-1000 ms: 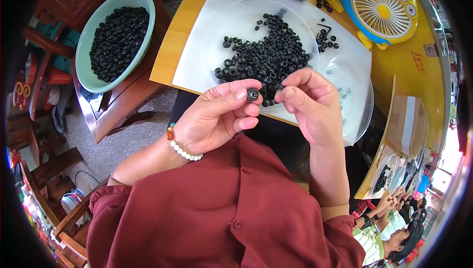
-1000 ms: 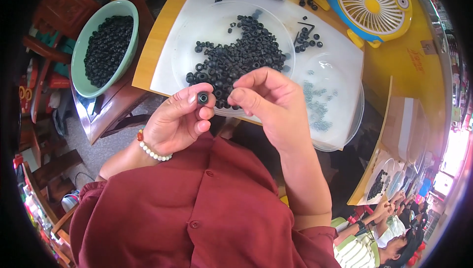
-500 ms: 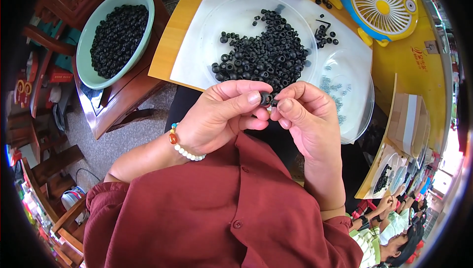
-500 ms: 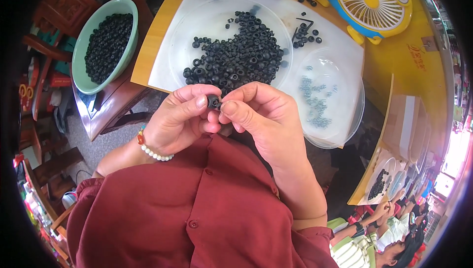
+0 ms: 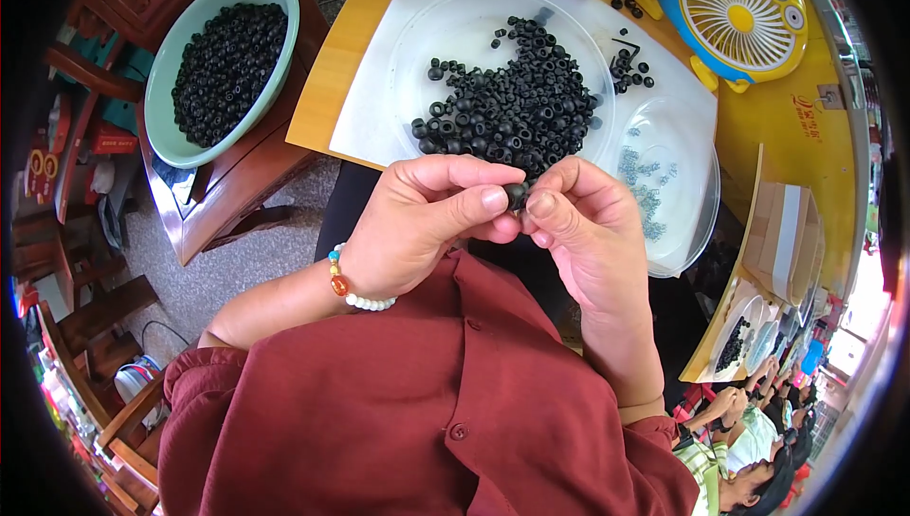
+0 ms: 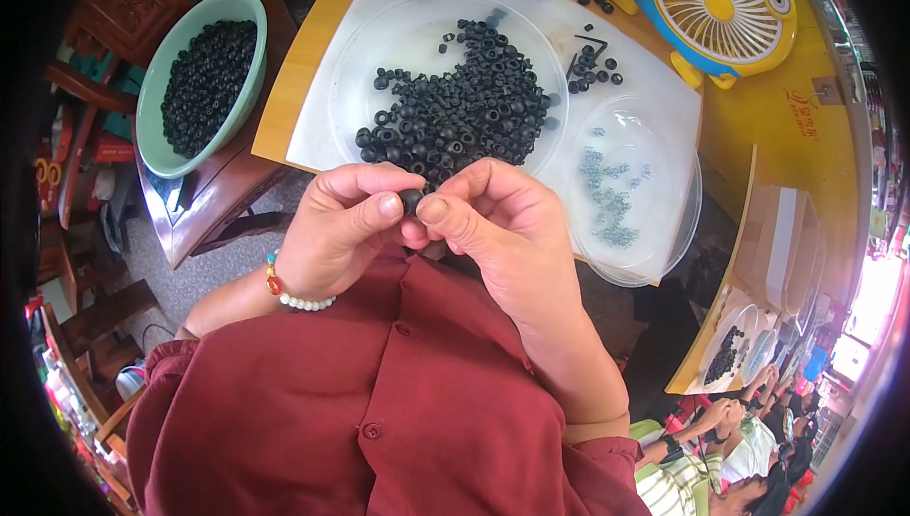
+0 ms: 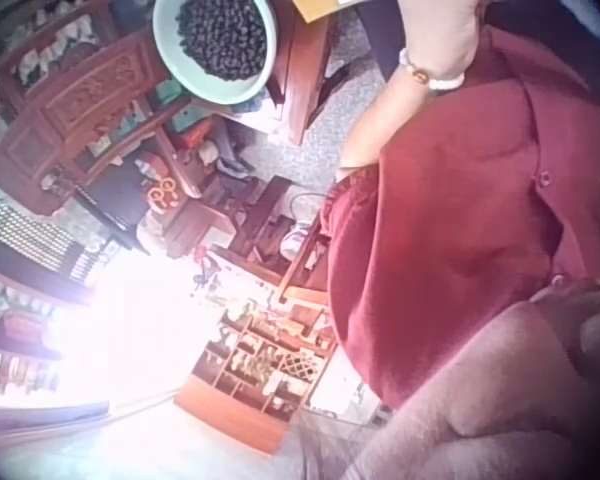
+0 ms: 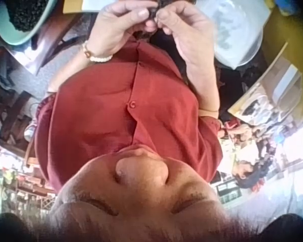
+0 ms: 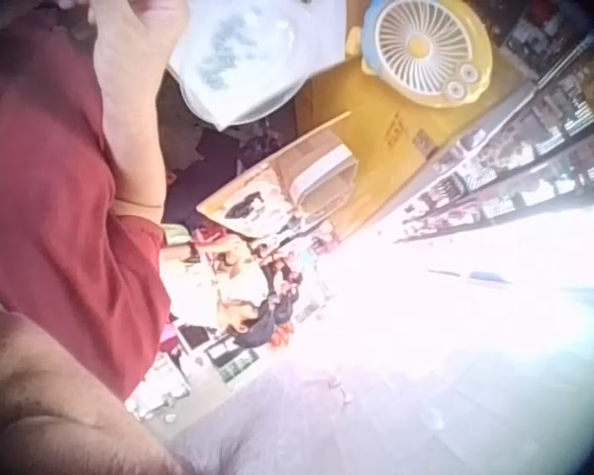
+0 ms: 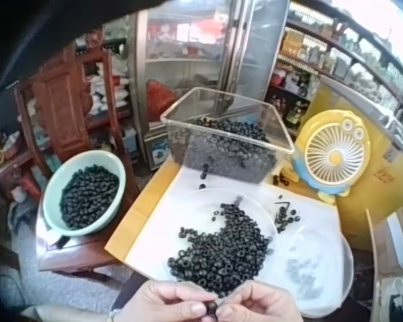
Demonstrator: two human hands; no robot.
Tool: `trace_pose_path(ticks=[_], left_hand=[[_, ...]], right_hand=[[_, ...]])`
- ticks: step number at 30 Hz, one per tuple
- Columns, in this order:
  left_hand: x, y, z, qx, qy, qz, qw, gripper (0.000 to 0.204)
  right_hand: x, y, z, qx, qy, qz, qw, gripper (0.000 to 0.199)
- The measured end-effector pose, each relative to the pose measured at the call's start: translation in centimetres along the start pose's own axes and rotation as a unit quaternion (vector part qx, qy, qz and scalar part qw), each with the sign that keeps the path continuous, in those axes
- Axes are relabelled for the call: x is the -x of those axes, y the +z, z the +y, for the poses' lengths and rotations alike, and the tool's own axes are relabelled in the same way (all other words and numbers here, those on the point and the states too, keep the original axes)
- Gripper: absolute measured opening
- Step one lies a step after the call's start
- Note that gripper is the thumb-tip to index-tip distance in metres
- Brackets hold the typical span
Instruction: The person sorts small black plastic rings from a bowl and fits them onto other small circular plastic components by hand at a manufacturing workbench.
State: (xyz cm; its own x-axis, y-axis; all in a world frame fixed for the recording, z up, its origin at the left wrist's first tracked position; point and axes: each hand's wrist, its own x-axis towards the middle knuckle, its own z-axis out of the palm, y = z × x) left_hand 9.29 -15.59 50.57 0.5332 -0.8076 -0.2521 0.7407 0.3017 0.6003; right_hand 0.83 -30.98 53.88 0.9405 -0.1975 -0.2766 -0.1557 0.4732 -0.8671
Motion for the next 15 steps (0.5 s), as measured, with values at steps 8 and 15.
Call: trace_pose_path(ticks=[8, 15], left_hand=[[0.0, -0.8, -1.1, -0.044, 0.077, -0.062, 0.994, 0.017], [0.0, -0.7, -1.7, -0.023, 0.084, -0.103, 0.991, 0.016]], right_hand=[[0.6, 0.1, 1.5, -0.086, 0.017, -0.021, 0.996, 0.014], [0.7, 0.4, 1.8, -0.159, 0.051, -0.039, 0.985, 0.014]])
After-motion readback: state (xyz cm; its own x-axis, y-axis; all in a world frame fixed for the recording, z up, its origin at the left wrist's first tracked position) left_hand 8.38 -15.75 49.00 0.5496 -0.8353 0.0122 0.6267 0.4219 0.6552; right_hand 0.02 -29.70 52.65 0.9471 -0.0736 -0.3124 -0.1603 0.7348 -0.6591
